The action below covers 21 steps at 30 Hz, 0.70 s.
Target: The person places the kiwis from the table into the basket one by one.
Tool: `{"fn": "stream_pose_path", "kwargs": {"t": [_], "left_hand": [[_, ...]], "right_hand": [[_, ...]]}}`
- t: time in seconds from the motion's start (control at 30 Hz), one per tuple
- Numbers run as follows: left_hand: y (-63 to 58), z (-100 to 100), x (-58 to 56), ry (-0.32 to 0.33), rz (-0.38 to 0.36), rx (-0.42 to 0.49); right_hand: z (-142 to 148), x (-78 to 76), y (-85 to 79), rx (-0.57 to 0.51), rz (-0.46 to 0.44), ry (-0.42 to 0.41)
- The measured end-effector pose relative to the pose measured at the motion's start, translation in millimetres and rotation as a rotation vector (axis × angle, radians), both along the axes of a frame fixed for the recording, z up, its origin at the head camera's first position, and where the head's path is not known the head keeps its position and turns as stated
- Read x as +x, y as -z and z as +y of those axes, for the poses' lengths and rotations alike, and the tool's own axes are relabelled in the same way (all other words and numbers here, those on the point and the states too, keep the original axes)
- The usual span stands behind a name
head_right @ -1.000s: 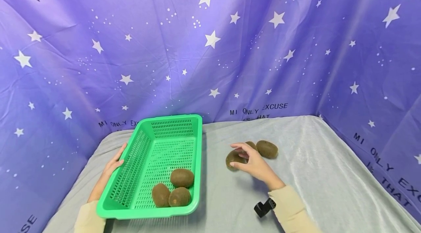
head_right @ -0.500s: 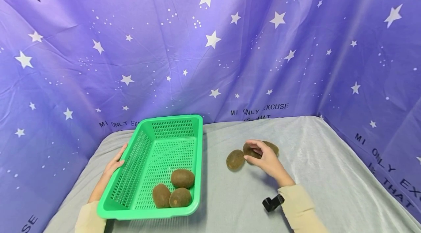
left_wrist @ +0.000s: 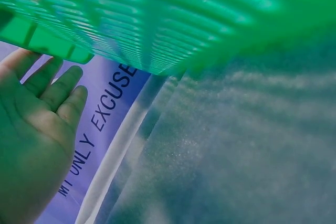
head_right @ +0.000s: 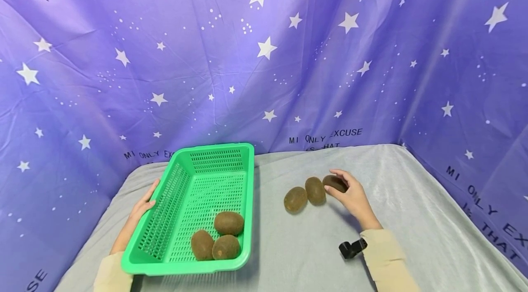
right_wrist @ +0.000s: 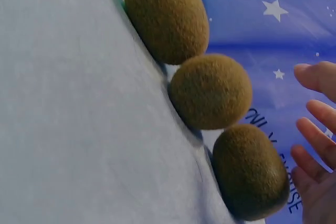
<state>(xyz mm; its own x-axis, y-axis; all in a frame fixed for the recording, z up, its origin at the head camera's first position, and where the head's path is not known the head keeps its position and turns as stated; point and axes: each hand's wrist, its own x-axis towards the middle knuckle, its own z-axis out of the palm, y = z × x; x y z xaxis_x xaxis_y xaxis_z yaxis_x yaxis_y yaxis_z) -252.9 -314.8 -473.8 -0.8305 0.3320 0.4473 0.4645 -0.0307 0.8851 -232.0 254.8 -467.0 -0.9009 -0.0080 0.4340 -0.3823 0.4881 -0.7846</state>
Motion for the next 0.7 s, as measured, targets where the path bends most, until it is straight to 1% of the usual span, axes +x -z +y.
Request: {"fn": "stream_pose_path", "kwargs": {"t": [0.07,0.13,0.2,0.3,0.4,0.53,0.63,0.7], "left_hand": [[0.2,-0.3,0.2,-0.007,0.008,-0.008],[0.1,-0.5,0.5,-0.007,0.003,-0.007],[0.5,-1.0,0.6,-0.002,0.006,-0.002],[0.9,-1.3,0.0,-0.008,0.022,-0.015],[-0.1,-1.0,0.4,-0.017,0.031,-0.031],[-1.2,-0.5,0.5,-0.031,0.029,-0.049],[0.2,-1.0,-1.4,-0.048,0.068,-0.077],[0.6,-1.3,-2.1,-0.043,0.073,-0.080]], "right_hand": [[6.4,-5.0,9.0,0.007,0.009,0.034],[13.0,-10.1,19.1,0.017,-0.004,0.058],[14.5,-9.9,21.4,0.021,-0.043,0.080],[17.3,-9.3,25.0,-0.007,-0.116,0.066],[19.5,-9.5,28.3,-0.049,-0.169,0.039],[21.9,-10.1,32.6,-0.063,-0.202,0.019],[23.6,-10.9,35.3,-0.050,-0.213,0.011],[24.7,-11.0,36.5,-0.039,-0.217,0.008]]}}
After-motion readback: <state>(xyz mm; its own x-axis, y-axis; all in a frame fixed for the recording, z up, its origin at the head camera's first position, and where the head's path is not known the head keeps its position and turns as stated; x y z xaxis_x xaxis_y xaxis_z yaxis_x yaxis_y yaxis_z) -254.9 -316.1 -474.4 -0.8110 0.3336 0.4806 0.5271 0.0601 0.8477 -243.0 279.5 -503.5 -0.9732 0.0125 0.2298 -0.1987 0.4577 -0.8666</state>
